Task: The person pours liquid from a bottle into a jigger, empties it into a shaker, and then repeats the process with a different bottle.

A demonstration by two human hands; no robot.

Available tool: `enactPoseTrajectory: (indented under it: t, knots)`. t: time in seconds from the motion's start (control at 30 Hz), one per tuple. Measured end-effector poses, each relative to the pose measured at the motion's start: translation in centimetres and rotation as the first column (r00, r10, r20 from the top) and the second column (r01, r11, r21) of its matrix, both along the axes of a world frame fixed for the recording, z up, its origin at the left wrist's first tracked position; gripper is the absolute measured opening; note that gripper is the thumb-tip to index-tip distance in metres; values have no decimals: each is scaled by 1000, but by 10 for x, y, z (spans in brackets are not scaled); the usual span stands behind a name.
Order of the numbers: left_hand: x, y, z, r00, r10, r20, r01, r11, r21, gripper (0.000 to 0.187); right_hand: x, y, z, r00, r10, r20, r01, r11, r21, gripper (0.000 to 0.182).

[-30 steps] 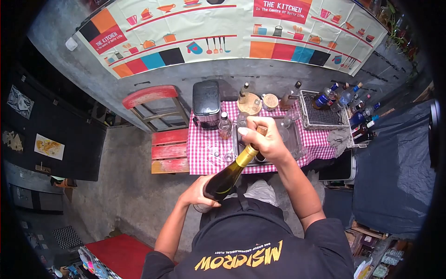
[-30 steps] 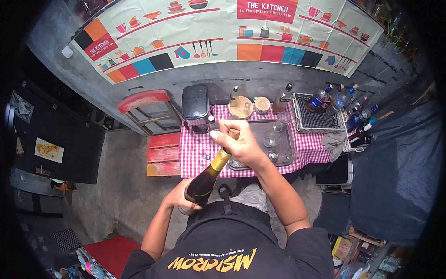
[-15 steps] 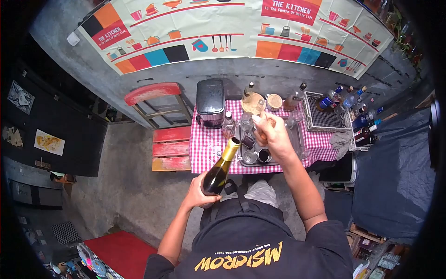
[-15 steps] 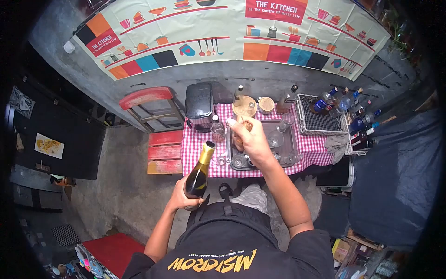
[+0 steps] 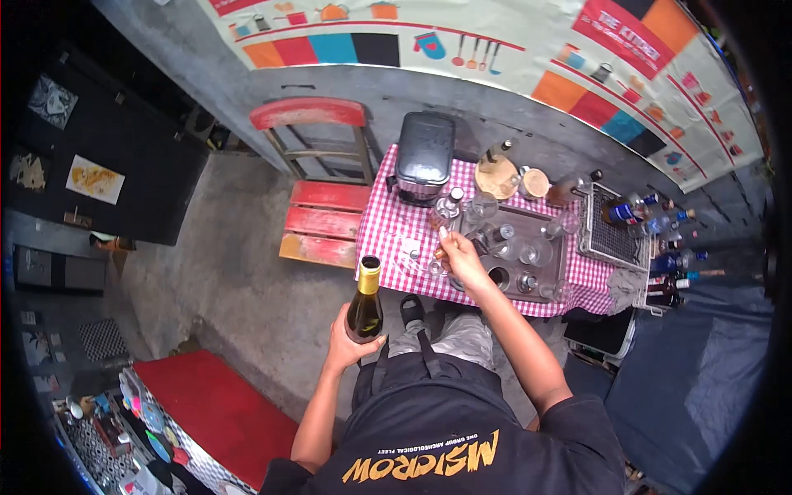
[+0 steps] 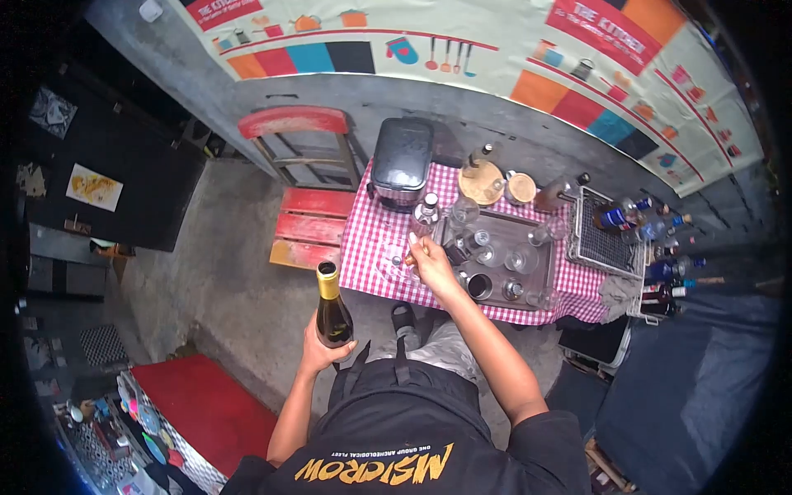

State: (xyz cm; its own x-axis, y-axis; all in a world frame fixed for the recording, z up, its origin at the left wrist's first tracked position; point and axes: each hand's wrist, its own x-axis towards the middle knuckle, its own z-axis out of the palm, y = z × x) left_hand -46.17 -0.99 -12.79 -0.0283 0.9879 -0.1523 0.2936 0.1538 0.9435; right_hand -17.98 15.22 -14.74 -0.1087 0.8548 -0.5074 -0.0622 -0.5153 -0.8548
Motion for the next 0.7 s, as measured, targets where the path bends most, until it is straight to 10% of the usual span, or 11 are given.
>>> enactPoseTrajectory:
  t: [0.4, 0.7]
  knots:
    - [-5, -22, -38, 979, 204, 23, -201, 974, -103, 75, -34, 42, -210, 891, 144, 430, -237, 956, 171, 10]
    - [1, -22, -48, 966, 251, 53, -246, 965, -95, 72, -22, 47, -240, 841, 81, 535, -310, 882, 354, 15]
